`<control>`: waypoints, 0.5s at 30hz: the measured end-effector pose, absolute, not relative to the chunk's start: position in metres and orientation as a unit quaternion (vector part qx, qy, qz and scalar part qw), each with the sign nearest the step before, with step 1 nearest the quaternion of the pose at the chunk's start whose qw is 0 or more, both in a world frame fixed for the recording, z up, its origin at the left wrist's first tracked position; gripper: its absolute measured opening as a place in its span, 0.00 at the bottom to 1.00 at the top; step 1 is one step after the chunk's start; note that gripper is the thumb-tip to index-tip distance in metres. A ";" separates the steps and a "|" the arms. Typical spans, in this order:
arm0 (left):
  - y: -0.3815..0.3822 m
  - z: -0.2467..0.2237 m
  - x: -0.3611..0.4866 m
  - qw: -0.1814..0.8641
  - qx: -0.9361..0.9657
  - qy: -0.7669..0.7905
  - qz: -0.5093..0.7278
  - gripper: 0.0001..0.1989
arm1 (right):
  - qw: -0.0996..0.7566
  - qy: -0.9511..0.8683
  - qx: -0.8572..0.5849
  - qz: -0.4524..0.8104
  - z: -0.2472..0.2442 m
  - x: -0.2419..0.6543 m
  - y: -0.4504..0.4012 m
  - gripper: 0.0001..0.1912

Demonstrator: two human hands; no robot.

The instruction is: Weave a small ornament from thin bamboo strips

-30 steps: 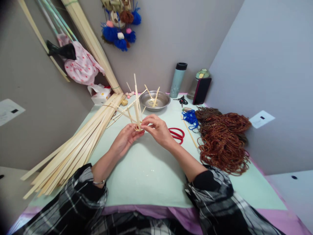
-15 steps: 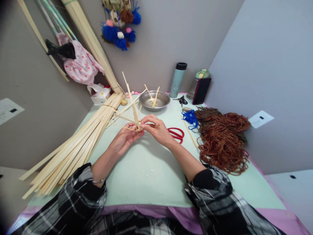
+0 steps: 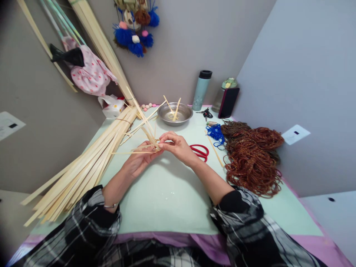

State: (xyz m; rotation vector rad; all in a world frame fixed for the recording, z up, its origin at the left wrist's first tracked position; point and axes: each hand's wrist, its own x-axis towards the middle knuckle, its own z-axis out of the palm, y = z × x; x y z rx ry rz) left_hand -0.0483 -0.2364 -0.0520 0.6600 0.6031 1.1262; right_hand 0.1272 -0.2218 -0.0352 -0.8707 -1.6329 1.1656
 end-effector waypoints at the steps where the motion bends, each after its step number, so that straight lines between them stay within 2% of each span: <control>1: -0.236 -0.052 -0.049 0.752 0.309 0.278 0.512 0.15 | 0.460 -0.662 -0.351 0.476 -0.035 0.127 -0.222 0.10; 15: -0.239 -0.049 -0.046 0.700 0.365 0.314 0.528 0.20 | 0.487 -0.625 -0.362 0.491 -0.038 0.126 -0.220 0.16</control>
